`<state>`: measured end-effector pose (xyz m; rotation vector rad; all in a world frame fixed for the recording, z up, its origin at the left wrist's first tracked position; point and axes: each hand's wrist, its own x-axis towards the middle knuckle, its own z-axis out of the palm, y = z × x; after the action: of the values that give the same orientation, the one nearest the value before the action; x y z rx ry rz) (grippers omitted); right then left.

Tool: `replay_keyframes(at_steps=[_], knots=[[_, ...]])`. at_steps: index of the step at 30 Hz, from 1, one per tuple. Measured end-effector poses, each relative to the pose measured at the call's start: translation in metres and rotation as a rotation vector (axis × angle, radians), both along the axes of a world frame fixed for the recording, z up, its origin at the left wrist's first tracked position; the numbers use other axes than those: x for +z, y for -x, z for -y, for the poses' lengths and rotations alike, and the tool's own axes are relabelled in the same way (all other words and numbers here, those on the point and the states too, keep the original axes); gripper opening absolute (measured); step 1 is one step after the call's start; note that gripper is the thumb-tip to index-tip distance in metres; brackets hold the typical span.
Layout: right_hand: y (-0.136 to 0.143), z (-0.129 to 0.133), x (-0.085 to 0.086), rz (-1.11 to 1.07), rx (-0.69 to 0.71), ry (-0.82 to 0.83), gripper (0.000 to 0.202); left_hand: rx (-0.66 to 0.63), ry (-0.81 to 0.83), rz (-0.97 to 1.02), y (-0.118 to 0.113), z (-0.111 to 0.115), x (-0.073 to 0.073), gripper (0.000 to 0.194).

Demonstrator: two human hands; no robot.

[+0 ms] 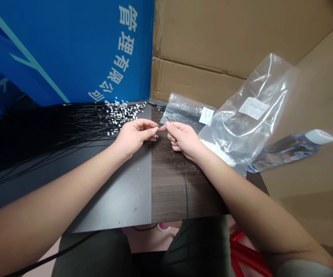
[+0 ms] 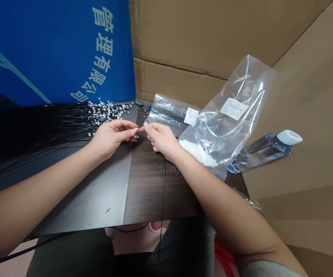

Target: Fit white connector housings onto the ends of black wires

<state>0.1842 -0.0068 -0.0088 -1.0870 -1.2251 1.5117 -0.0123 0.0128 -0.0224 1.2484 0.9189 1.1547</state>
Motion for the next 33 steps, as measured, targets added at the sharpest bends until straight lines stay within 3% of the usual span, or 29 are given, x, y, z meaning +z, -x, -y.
replay_keyframes(at_steps=[12,17,27,33], knots=[[0.0019,-0.0002,-0.0056,0.242,-0.108,-0.272,0.022,0.032,-0.091,-0.128,-0.0032,0.0062,0.0081,0.04],[-0.0004,0.0006,-0.0046,0.371,-0.072,-0.366,0.019,0.011,-0.041,-0.1,-0.0037,0.0062,0.0088,0.045],[-0.0024,-0.0023,-0.0032,0.44,-0.057,-0.458,0.021,-0.067,0.053,-0.03,0.0003,0.0047,0.0086,0.044],[-0.0027,-0.0013,-0.0052,0.467,-0.068,-0.476,0.02,-0.088,-0.008,-0.087,0.0,0.0042,0.0079,0.037]])
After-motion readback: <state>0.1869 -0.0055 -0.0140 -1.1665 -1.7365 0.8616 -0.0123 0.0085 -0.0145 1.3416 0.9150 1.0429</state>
